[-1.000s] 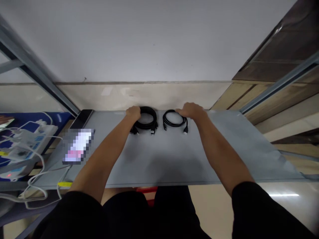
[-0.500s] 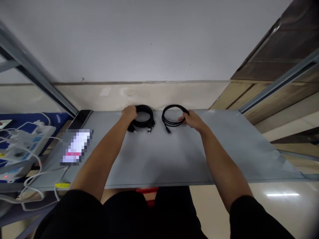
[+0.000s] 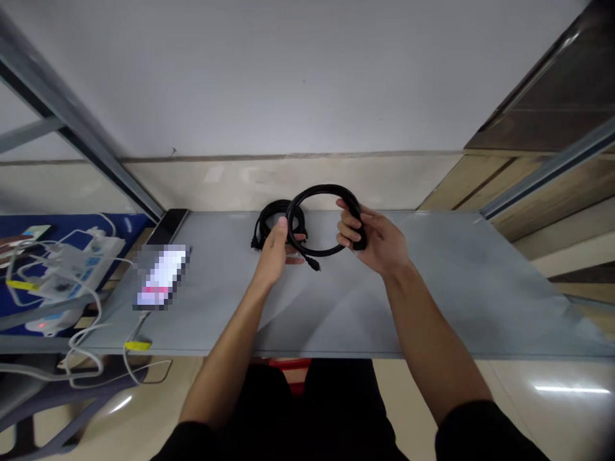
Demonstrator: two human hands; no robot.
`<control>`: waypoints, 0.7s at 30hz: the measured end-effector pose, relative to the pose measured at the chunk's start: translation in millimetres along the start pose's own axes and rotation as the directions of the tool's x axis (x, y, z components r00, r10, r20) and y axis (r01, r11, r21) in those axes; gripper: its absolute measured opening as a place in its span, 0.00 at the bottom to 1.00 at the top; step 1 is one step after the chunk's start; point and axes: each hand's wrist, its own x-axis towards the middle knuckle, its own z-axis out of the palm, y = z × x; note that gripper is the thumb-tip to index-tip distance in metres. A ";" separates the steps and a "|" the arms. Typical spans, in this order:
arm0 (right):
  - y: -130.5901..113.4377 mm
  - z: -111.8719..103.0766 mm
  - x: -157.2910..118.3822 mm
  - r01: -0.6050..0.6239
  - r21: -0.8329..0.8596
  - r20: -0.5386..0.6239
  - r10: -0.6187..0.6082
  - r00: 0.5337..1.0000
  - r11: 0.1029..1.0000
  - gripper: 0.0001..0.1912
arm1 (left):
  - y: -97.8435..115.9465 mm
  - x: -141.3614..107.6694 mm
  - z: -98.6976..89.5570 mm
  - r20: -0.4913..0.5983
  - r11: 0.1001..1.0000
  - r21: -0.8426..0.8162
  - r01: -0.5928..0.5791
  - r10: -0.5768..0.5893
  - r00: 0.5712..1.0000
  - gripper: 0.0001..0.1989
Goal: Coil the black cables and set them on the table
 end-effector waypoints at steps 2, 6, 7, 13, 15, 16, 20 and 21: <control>5.8 6.8 -0.1 0.027 0.050 0.026 -0.028 0.999 0.998 0.09 | -4.7 -11.8 2.0 0.002 0.985 -0.167 0.039 -0.039 0.999 0.46; 30.8 9.8 10.8 0.071 0.091 -0.098 -0.062 0.993 0.993 0.10 | -15.1 -20.8 10.0 0.004 0.937 -0.341 0.082 -0.085 0.996 0.40; 38.3 9.4 14.1 0.063 0.080 -0.144 -0.051 0.988 0.995 0.12 | -19.2 -21.1 13.2 -0.025 0.931 -0.358 0.074 -0.088 0.996 0.36; 78.3 7.6 20.6 -0.079 -0.083 -0.266 0.054 0.963 0.993 0.23 | -43.9 -17.0 30.8 -0.208 0.902 -0.432 -0.009 -0.090 0.974 0.28; 86.6 8.9 19.5 -0.092 -0.176 -0.316 0.032 0.948 0.980 0.25 | -47.0 -17.3 36.0 -0.220 0.885 -0.463 -0.041 -0.070 0.973 0.25; 89.5 9.7 19.2 -0.087 -0.226 -0.350 0.002 0.937 0.970 0.26 | -47.4 -18.4 39.1 -0.211 0.880 -0.473 -0.051 -0.057 0.976 0.24; 92.7 12.2 19.2 -0.086 -0.412 -0.462 -0.126 0.878 0.907 0.26 | -45.0 -27.2 53.2 -0.111 0.884 -0.463 -0.058 0.006 0.994 0.21; 92.3 12.2 18.9 -0.090 -0.450 -0.470 -0.151 0.870 0.888 0.26 | -43.7 -29.3 56.2 -0.090 0.890 -0.451 -0.067 0.029 0.996 0.20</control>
